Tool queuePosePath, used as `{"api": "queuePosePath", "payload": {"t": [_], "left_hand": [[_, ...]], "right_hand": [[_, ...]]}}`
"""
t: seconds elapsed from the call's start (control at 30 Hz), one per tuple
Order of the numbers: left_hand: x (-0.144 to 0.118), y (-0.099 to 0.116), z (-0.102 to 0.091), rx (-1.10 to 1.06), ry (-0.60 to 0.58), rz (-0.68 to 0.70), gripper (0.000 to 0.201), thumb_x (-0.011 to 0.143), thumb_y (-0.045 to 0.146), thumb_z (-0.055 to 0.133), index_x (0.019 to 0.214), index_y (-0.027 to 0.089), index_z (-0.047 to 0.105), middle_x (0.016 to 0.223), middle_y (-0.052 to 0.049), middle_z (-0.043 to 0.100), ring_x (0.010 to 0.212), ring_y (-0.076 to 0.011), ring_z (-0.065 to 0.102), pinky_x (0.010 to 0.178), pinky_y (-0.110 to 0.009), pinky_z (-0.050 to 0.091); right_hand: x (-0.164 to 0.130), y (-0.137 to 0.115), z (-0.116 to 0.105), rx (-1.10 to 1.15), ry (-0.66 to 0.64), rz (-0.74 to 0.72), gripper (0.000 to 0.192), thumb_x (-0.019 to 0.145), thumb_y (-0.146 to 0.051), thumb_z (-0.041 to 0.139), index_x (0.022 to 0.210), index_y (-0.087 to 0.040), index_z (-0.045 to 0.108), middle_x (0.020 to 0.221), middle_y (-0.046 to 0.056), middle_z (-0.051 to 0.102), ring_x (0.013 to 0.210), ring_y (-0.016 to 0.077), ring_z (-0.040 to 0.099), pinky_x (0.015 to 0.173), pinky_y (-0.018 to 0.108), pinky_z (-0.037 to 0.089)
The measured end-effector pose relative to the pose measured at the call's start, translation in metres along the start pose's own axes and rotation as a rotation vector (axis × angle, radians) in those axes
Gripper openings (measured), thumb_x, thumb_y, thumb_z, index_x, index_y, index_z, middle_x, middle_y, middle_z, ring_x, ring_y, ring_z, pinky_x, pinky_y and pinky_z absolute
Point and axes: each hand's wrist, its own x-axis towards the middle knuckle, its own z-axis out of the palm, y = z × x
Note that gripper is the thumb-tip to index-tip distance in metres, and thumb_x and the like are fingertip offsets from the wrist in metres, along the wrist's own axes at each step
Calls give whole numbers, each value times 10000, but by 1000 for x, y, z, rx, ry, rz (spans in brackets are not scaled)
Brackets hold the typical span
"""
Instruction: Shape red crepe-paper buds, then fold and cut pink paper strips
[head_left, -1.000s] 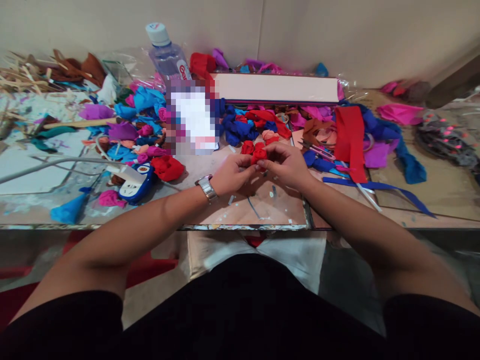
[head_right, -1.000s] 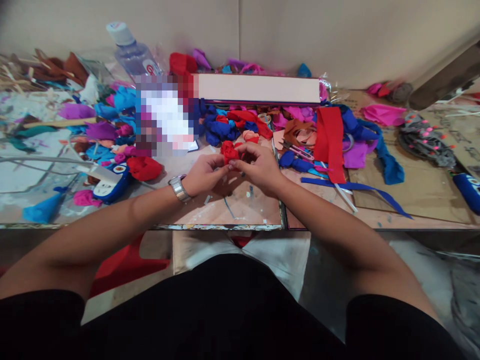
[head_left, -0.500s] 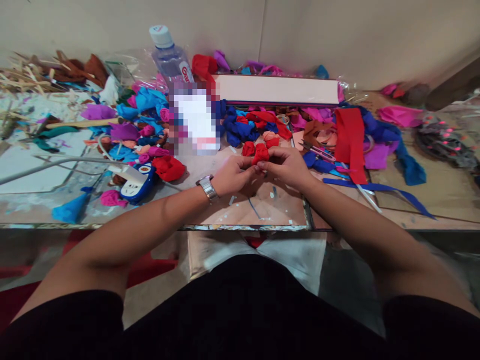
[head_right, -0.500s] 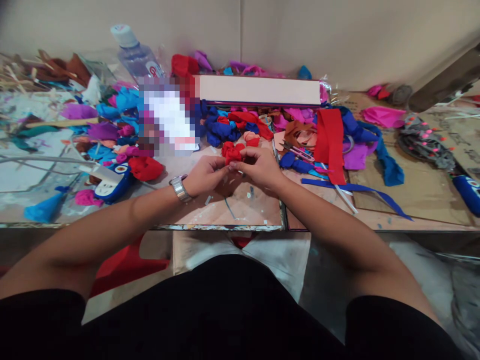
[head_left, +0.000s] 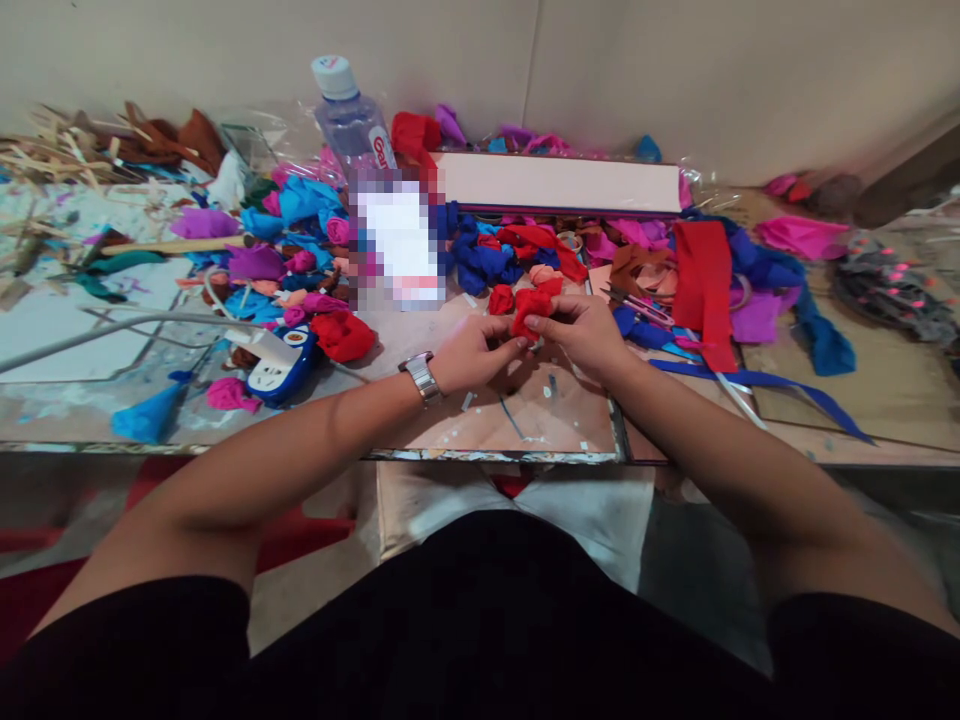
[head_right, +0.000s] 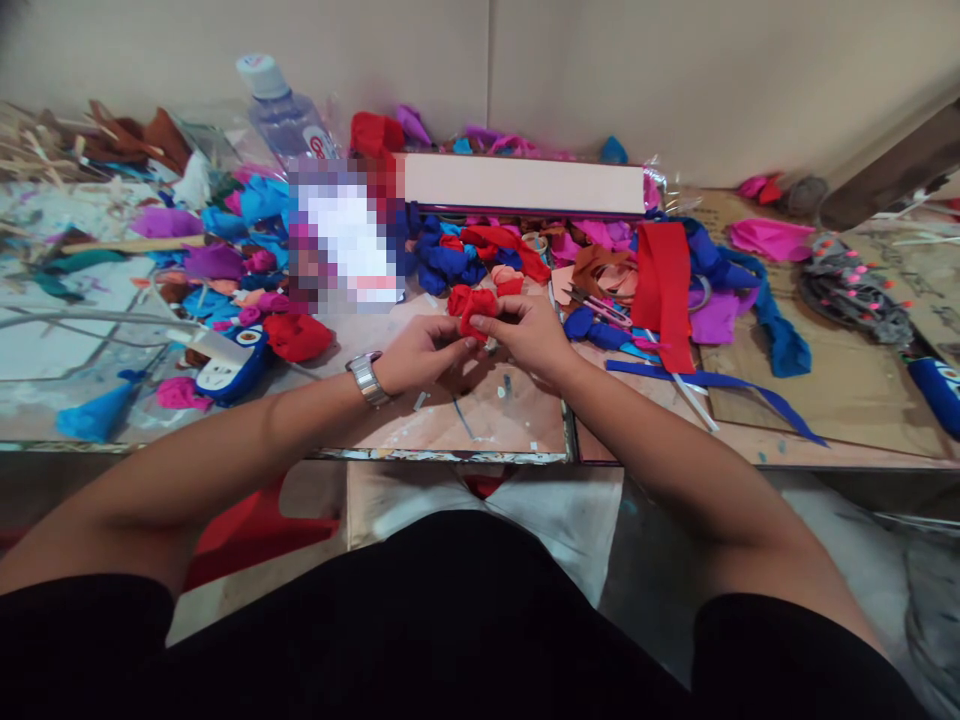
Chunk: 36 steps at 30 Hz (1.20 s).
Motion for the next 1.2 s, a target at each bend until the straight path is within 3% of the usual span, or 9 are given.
{"api": "queuePosePath", "payload": {"t": [0.2,0.37,0.53,0.7,0.87,1.2], "left_hand": [[1,0,1,-22,42,1,310,939,443,686,903,149,778,755,-48,741,623,-133,586,578,-244,427],[-1,1,0,-17,38,14,317,938,449,692,895,149,785,766,-41,729,661,-136,581,605,-250,432],[-1,2,0,7,36,5,257,897,391,711,823,149,755,712,-18,685,654,-136,561,615,-260,420],[3,1,0,-116,176,26,267,896,397,730,1024,164,756,950,-54,780,827,-173,685,760,-286,538],[4,0,-1,-125,263,3,345,890,505,788,1008,183,829,1004,-66,825,909,-198,726,871,-323,568],[7,0,-2,-222,309,-66,412,812,572,848,926,176,837,911,-70,815,816,-179,707,769,-305,563]], "right_hand": [[5,1,-5,-117,19,-162,311,783,-478,902,686,-210,779,751,18,718,777,192,628,782,345,531],[1,2,-2,-21,-13,-73,345,760,-520,926,790,-201,799,787,21,739,721,174,609,665,307,487],[-2,-1,1,-3,-44,-29,450,710,-598,938,764,-185,768,735,17,711,658,152,574,609,289,454],[-2,-1,1,-44,-21,-71,476,714,-625,929,741,-192,732,735,8,686,678,155,571,623,291,462],[-3,2,2,-91,-29,-57,481,734,-619,915,754,-182,718,704,-12,650,636,133,522,598,279,407],[-2,1,0,-284,40,-217,460,830,-633,822,773,-181,760,718,15,685,662,157,536,614,296,400]]}}
